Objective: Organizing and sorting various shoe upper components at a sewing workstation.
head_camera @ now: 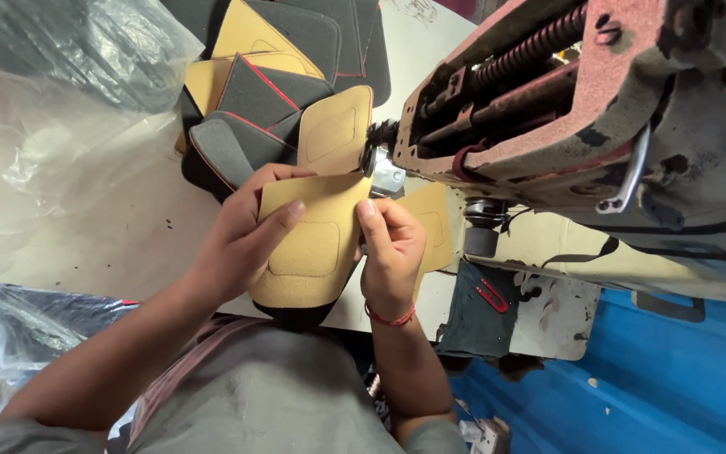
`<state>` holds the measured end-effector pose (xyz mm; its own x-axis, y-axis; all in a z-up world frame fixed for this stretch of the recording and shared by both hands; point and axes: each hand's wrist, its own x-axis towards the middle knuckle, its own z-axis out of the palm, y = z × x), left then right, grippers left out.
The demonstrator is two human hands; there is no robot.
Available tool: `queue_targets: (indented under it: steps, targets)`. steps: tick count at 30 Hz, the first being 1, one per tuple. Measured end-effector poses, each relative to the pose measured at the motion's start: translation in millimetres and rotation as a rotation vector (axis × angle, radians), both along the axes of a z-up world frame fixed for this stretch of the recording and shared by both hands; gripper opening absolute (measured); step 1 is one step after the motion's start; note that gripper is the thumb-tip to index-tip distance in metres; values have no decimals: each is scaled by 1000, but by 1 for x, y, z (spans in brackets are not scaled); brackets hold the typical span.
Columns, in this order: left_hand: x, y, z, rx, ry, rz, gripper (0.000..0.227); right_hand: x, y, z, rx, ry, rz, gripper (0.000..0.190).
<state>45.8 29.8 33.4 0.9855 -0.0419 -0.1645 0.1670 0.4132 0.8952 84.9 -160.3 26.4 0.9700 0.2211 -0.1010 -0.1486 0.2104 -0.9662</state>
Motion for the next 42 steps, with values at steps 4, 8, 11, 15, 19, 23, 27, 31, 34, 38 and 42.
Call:
queue_targets:
  steps: [4,8,11,15,19,23,27,31,34,38,42]
  targets:
    - [5,1,0,109,-43,28,33,3,-1,-5,-30,-12,-24,23]
    - [5,-1,2,127,-38,54,30,0,-12,0,-168,-120,-44,18]
    - [4,-2,0,121,-39,67,29,-10,-57,2,-347,-520,-239,16]
    - [7,0,-1,11,-35,46,29,-4,-142,25,-938,-1079,-988,31]
    - [9,-1,-12,81,-73,49,27,9,-209,40,-1275,-1052,-999,42]
    - [13,-2,-10,44,-68,64,29,24,-224,14,-1336,-1013,-979,37]
    - [15,-7,-17,51,-72,90,32,30,-213,-17,-1212,-977,-1118,46]
    - [13,-8,-12,-37,-61,80,33,26,-216,-30,-1209,-978,-1104,49]
    - [10,-7,-15,-14,-55,62,32,13,-212,-8,-1186,-969,-990,50]
    - [13,-5,-9,-41,-45,62,34,-9,-163,23,-945,-938,-910,34]
    - [21,-5,-12,-94,-27,77,36,-48,-74,18,-604,-527,-226,39]
